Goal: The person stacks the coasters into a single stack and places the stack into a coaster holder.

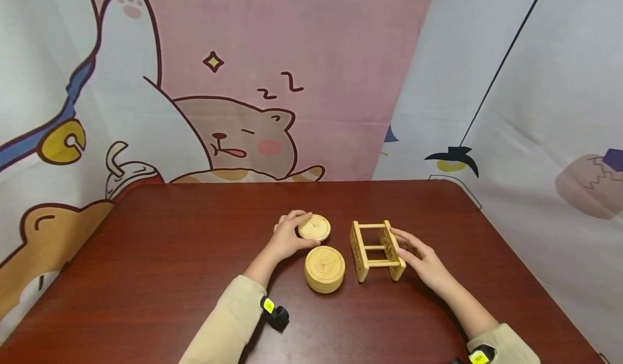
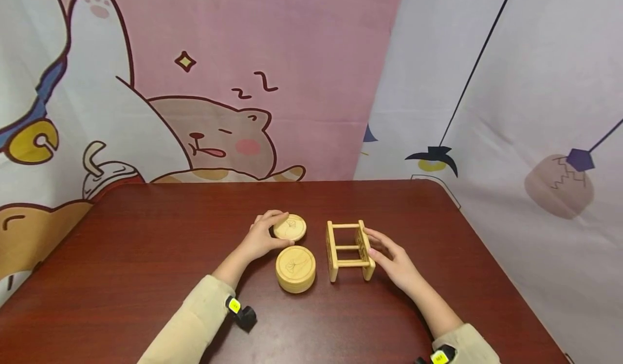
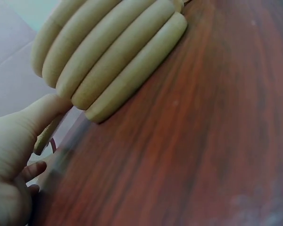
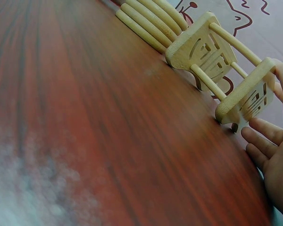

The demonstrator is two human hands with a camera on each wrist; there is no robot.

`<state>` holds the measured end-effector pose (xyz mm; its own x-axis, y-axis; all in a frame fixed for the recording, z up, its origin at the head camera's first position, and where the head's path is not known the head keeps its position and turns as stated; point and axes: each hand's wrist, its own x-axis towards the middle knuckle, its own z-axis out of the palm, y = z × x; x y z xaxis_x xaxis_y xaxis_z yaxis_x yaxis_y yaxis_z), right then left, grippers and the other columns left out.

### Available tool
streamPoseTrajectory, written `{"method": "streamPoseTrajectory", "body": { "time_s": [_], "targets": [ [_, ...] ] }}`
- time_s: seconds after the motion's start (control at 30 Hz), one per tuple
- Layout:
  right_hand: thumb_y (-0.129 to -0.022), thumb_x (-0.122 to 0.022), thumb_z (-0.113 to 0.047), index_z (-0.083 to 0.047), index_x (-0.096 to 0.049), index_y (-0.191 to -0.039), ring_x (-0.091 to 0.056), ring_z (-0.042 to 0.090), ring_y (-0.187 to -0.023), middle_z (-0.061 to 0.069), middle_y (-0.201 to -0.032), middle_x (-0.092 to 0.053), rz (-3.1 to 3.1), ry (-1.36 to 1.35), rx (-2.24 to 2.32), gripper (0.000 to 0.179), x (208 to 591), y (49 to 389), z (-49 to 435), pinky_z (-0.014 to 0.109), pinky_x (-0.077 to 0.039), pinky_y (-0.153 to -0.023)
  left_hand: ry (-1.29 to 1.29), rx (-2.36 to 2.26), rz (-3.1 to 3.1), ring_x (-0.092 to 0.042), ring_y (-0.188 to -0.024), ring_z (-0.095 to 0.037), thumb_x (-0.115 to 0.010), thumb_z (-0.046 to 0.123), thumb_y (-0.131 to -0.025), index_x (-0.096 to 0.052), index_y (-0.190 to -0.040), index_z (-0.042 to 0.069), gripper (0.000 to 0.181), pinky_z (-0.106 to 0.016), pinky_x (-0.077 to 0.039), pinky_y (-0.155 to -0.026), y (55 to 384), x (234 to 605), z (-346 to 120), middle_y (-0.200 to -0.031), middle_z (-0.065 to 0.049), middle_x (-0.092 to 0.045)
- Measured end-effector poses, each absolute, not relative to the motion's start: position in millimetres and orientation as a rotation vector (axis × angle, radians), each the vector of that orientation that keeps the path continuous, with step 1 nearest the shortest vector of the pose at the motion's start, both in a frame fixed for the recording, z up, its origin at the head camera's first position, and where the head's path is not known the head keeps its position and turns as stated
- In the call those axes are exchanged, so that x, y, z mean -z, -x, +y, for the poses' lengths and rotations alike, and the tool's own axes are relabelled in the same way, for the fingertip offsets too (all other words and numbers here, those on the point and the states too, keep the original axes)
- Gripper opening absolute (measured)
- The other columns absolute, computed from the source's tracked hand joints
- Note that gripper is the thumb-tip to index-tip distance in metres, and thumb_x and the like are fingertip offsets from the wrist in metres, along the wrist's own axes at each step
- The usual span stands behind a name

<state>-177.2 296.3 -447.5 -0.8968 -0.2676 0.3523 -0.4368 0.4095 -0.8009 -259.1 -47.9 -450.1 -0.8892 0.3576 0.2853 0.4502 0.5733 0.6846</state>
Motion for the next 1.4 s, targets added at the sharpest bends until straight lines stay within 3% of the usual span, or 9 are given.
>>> {"method": "streamPoseTrajectory", "body": {
  "time_s": [0.5, 1.0, 1.4],
  "targets": [
    [-0.098, -0.052, -0.006, -0.004, -0.045, -0.141, -0.056, 0.007, -0.105, 0.020, -0.122, -0.058, -2.495, -0.618, -1.520, 0.044, 449, 178, 296, 0.021, -0.043, -0.084, 0.667, 1.300, -2.596, -0.042, -0.117, -0.030, -0.088, 0.030, -0.067, -0.055, -0.134, 0.004, 0.079, -0.054, -0.028, -0.092, 254, 441, -50, -0.131, -0.006, -0.052],
    [-0.097, -0.053, -0.006, -0.004, -0.046, -0.141, -0.056, 0.009, -0.106, 0.018, -0.122, -0.059, -2.501, -0.600, -1.509, 0.044, 447, 177, 296, 0.020, -0.043, -0.084, 0.690, 1.288, -2.570, -0.043, -0.114, -0.024, -0.088, 0.032, -0.066, -0.056, -0.135, 0.010, 0.079, -0.050, -0.029, -0.090, 240, 424, -46, -0.132, -0.001, -0.052],
    [-0.097, -0.053, -0.005, -0.004, -0.046, -0.140, -0.057, 0.009, -0.104, 0.018, -0.122, -0.059, -2.495, -0.616, -1.491, 0.044, 450, 178, 297, 0.021, -0.044, -0.083, 0.721, 1.333, -2.560, -0.041, -0.117, -0.023, -0.088, 0.033, -0.066, -0.056, -0.135, 0.010, 0.079, -0.051, -0.026, -0.097, 224, 412, -48, -0.131, 0.000, -0.052]
  ]
}}
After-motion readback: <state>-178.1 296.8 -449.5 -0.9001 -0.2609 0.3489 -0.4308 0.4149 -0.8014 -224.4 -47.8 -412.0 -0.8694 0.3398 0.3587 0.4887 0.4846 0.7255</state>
